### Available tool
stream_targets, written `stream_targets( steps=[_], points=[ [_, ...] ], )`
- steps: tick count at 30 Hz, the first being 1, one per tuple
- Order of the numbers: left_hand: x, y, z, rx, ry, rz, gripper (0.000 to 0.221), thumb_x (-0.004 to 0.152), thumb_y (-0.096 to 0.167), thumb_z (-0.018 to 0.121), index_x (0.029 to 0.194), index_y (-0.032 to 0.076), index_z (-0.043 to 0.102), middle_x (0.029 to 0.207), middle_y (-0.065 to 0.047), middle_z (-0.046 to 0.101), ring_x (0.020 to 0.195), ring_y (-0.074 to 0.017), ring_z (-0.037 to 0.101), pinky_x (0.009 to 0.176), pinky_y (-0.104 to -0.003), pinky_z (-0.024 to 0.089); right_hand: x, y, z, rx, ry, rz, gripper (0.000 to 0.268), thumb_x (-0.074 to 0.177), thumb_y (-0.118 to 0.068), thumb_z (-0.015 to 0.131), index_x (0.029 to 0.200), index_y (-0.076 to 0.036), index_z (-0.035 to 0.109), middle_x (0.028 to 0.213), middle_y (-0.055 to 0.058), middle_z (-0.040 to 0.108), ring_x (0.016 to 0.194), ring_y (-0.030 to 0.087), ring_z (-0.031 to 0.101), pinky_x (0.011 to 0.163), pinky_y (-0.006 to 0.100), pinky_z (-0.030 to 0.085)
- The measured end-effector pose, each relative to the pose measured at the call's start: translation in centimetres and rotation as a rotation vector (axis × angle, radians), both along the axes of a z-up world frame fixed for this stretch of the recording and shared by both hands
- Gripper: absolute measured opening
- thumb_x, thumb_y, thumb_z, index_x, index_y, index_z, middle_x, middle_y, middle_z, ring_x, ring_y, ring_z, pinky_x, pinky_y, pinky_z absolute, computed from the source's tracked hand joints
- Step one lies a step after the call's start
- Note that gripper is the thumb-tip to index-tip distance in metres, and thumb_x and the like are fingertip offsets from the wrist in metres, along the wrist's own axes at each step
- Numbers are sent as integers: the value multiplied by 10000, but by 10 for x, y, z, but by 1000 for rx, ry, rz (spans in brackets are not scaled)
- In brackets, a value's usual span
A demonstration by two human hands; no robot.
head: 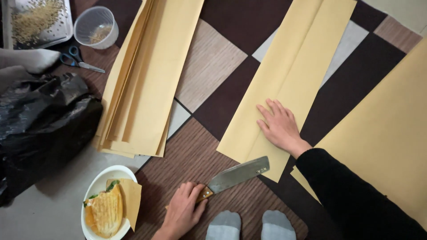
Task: Cutting long strips of yellow wrapping paper with a knife and folding them into specific shapes.
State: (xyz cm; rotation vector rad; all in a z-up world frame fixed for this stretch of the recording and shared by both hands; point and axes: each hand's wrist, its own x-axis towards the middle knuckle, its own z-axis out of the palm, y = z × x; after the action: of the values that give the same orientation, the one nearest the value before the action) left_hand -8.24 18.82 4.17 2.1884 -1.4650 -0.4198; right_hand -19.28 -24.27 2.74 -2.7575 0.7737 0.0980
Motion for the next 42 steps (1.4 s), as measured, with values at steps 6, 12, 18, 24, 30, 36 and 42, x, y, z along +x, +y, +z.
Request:
stream_targets(
  steps=[6, 12, 18, 24, 30, 36, 42],
  points=[
    [-2, 13, 6, 22, -2, -28, 475, 954, 270, 789, 1371, 77, 668, 1210, -94, 654, 994, -302, 628, 889, -399, 528, 6, 8, -2, -35, -22, -30, 636, 1137, -481, 443, 1667, -144, 542, 1816, 220, 360, 1706, 411, 277, 1285, 603, 279],
    [-10, 18, 9, 37, -3, 41, 471, 944, 268, 798, 1358, 76, 684, 1228, -93, 670, 1040, -293, 648, 926, -407, 537, 17, 15, -5, -15, -91, -29, 735, 1105, -545, 489, 1588, -1, 596, 1901, 203, 209, 1756, 432, 117, 1335, 719, 158],
    [-27, 16, -2, -8, -60, 214, 494, 909, 257, 833, 1354, 92, 699, 1225, -103, 680, 1006, -303, 671, 888, -418, 561, 19, 11, -22, 31, -53, -29, 754, 1114, -547, 463, 1620, 10, 500, 1889, 268, 201, 1758, 437, 115, 1335, 757, 104],
    [-37, 9, -6, 16, -65, 329, 510, 934, 243, 816, 1403, 95, 682, 1213, -97, 659, 995, -287, 638, 884, -413, 544, 16, 12, -35, 5, -27, 1, 884, 1107, -618, 434, 1695, 39, 376, 1905, 277, 106, 1767, 426, -6, 1348, 735, -13],
    [-40, 2, -5, 10, -88, 388, 513, 948, 234, 803, 1419, 79, 672, 1209, -110, 659, 1000, -303, 647, 883, -426, 537, 13, 12, -43, -6, -43, 28, 917, 1133, -632, 319, 1814, -38, 164, 1917, 229, 17, 1756, 387, -86, 1337, 731, -85],
    [-43, -1, -7, 28, -66, 442, 498, 979, 243, 788, 1427, 65, 665, 1226, -116, 641, 1033, -294, 639, 904, -415, 525, 12, 13, -47, -31, -52, 27, 900, 1130, -640, 314, 1826, -79, 212, 1919, 231, 9, 1755, 396, -97, 1335, 737, -73],
    [-44, -1, -9, 31, -56, 477, 504, 976, 233, 800, 1435, 72, 666, 1225, -110, 646, 1039, -279, 636, 912, -411, 525, 14, 14, -43, -33, -32, 25, 907, 1127, -648, 312, 1827, -80, 211, 1920, 230, -2, 1753, 379, -116, 1334, 731, -87]
  ],
)
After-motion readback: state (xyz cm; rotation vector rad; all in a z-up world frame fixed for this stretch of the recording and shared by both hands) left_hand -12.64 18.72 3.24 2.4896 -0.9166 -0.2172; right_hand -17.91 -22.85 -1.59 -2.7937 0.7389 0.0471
